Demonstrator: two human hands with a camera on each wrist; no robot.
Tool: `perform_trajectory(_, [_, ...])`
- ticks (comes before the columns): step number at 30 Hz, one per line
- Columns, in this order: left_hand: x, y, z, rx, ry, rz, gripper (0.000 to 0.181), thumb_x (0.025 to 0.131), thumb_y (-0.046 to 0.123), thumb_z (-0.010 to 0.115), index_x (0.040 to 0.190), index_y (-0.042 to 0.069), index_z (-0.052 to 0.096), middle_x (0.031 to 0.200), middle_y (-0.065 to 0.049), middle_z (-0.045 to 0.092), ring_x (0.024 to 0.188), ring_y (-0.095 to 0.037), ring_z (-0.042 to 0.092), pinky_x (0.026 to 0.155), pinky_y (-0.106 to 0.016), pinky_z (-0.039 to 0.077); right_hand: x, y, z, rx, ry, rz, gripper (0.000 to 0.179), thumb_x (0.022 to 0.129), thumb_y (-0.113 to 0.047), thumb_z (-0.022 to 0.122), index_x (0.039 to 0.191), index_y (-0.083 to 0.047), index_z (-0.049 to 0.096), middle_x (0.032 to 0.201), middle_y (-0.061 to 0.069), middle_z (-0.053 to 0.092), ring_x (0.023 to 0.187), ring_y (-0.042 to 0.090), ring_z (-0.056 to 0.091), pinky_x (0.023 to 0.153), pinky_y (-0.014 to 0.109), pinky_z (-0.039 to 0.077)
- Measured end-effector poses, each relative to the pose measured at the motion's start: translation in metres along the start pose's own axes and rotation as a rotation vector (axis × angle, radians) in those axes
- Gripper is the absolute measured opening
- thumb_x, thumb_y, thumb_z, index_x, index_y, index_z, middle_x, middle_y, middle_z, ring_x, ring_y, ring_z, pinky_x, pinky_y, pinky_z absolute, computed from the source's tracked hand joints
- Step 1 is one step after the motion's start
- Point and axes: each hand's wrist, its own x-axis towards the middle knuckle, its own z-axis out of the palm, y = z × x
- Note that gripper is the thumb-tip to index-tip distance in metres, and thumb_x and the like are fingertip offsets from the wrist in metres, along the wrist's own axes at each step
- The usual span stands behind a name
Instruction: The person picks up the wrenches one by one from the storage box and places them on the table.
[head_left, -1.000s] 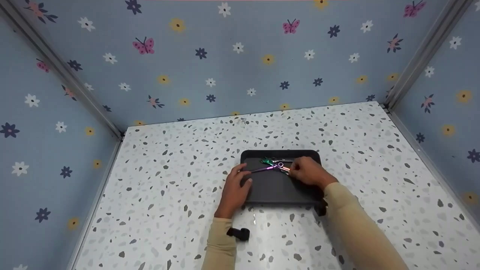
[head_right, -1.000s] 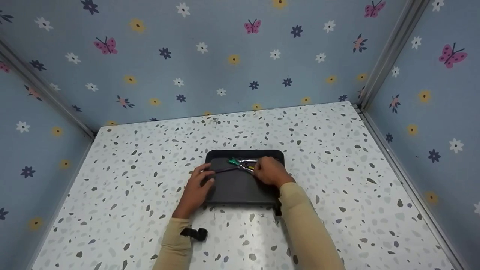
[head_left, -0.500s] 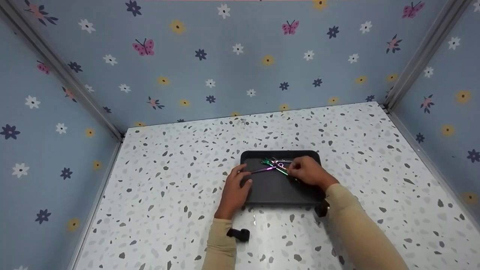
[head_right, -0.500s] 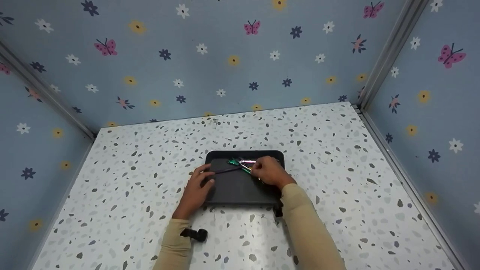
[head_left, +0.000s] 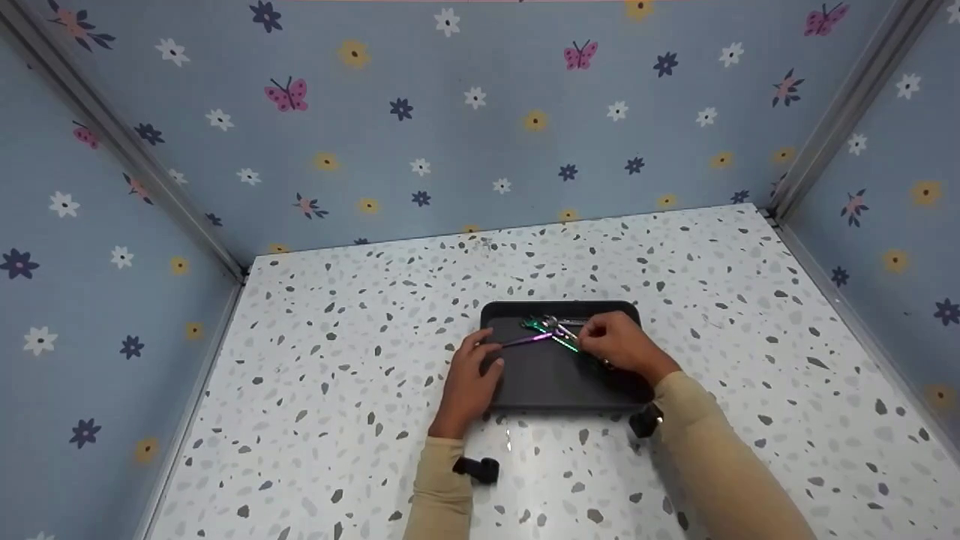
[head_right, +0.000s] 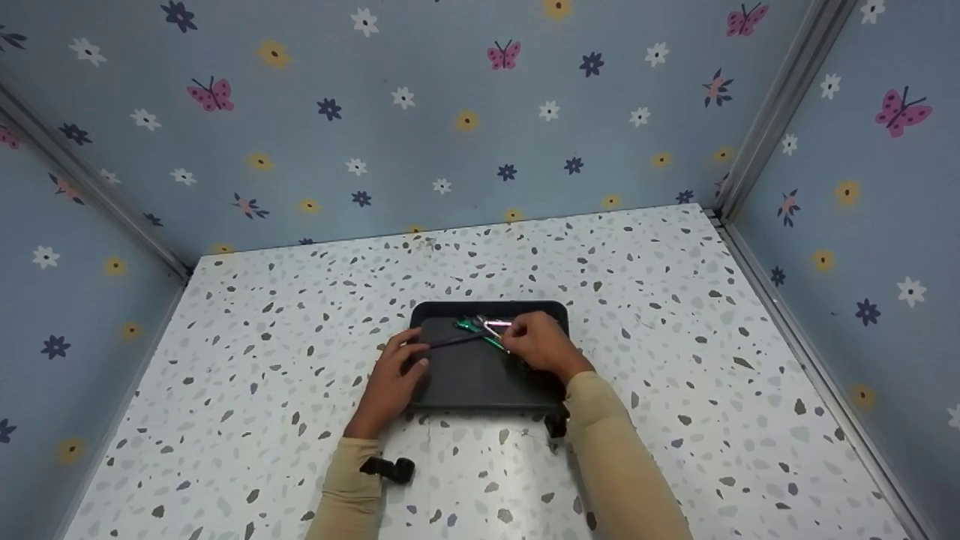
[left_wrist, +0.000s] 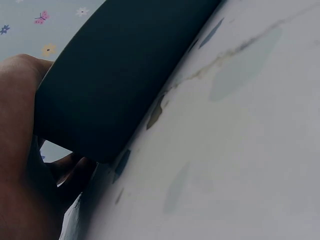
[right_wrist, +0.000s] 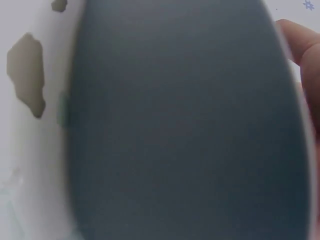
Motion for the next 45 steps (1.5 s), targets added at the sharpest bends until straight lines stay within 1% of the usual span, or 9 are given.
perform_trajectory(6, [0.000, 0.001, 0.000, 0.000, 0.001, -0.015, 0.028, 0.099, 0.019, 0.062, 0.122, 0.005, 0.069, 0.151, -0.002, 0.046, 0.142, -0.024, 0.037, 0.116, -0.044, 0.030, -0.002, -0.001, 0.000, 0.019, 0.015, 0.000, 0.006, 0.087, -0.013, 0.071, 0.085, -0.008, 0.072, 0.084, 0.001, 0.067, 0.079, 0.019, 0.059, 0.070, 0.031, 0.049])
perform_trajectory(9, [0.001, 0.003, 0.000, 0.003, 0.005, -0.025, 0.028, 0.099, 0.019, 0.062, 0.122, 0.006, 0.069, 0.151, 0.000, 0.046, 0.142, -0.023, 0.037, 0.116, -0.043, 0.029, -0.003, -0.002, 0.000, 0.039, 0.031, 0.004, 0.005, 0.087, -0.013, 0.071, 0.085, -0.009, 0.072, 0.086, 0.001, 0.067, 0.080, 0.020, 0.059, 0.072, 0.032, 0.049])
perform_trajectory(17, [0.001, 0.006, 0.000, 0.005, 0.009, -0.036, 0.027, 0.098, 0.019, 0.063, 0.122, 0.007, 0.069, 0.151, 0.001, 0.046, 0.142, -0.022, 0.037, 0.116, -0.042, 0.029, -0.007, -0.001, -0.002, 0.127, 0.056, 0.006, 0.004, 0.090, -0.009, 0.069, 0.091, -0.005, 0.069, 0.089, 0.007, 0.069, 0.080, 0.020, 0.060, 0.071, 0.029, 0.051])
perform_trajectory(21, [0.001, 0.006, 0.000, 0.006, 0.007, -0.034, 0.027, 0.098, 0.019, 0.062, 0.122, 0.007, 0.069, 0.151, 0.002, 0.046, 0.143, -0.022, 0.036, 0.116, -0.042, 0.029, -0.007, 0.002, -0.002, 0.168, 0.079, 0.036, 0.014, 0.088, -0.010, 0.073, 0.100, -0.004, 0.072, 0.094, 0.009, 0.072, 0.082, 0.019, 0.063, 0.071, 0.027, 0.052])
perform_trajectory(26, [0.001, 0.006, 0.000, -0.008, 0.000, -0.044, 0.028, 0.099, 0.019, 0.062, 0.123, 0.007, 0.069, 0.151, 0.003, 0.045, 0.143, -0.021, 0.035, 0.117, -0.042, 0.028, -0.008, 0.003, -0.004, 0.186, 0.111, 0.043, 0.023, 0.090, -0.013, 0.074, 0.111, -0.004, 0.074, 0.100, 0.009, 0.073, 0.085, 0.019, 0.064, 0.071, 0.026, 0.052])
perform_trajectory(31, [0.001, 0.006, 0.000, -0.019, -0.003, -0.044, 0.028, 0.099, 0.018, 0.062, 0.124, 0.007, 0.069, 0.151, 0.002, 0.045, 0.143, -0.021, 0.035, 0.117, -0.042, 0.028, -0.012, 0.001, -0.007, 0.223, 0.115, 0.053, 0.025, 0.091, -0.010, 0.072, 0.115, -0.002, 0.074, 0.101, 0.011, 0.073, 0.080, 0.018, 0.063, 0.066, 0.027, 0.052])
perform_trajectory(35, [0.002, 0.006, -0.001, -0.015, 0.003, -0.042, 0.028, 0.099, 0.019, 0.062, 0.124, 0.008, 0.068, 0.151, 0.001, 0.045, 0.143, -0.021, 0.035, 0.116, -0.042, 0.029, -0.014, -0.001, -0.010, 0.240, 0.121, 0.067, 0.027, 0.091, -0.009, 0.071, 0.117, -0.002, 0.073, 0.106, 0.015, 0.071, 0.080, 0.016, 0.062, 0.067, 0.025, 0.051])
perform_trajectory(40, [0.002, 0.006, -0.001, -0.018, 0.003, -0.029, 0.028, 0.099, 0.018, 0.062, 0.123, 0.007, 0.068, 0.151, -0.001, 0.045, 0.142, -0.024, 0.036, 0.116, -0.044, 0.029, -0.018, -0.005, -0.013, 0.361, 0.127, 0.111, 0.032, 0.090, -0.010, 0.071, 0.121, 0.000, 0.070, 0.113, 0.024, 0.068, 0.088, 0.023, 0.063, 0.072, 0.027, 0.053])
perform_trajectory(45, [0.001, 0.005, -0.001, -0.014, 0.001, -0.041, 0.028, 0.098, 0.018, 0.063, 0.123, 0.008, 0.069, 0.151, 0.001, 0.046, 0.142, -0.023, 0.037, 0.116, -0.043, 0.029, -0.021, -0.010, -0.015, 0.425, 0.139, 0.121, 0.032, 0.090, -0.011, 0.072, 0.120, -0.002, 0.070, 0.109, 0.022, 0.069, 0.093, 0.030, 0.066, 0.078, 0.032, 0.056])
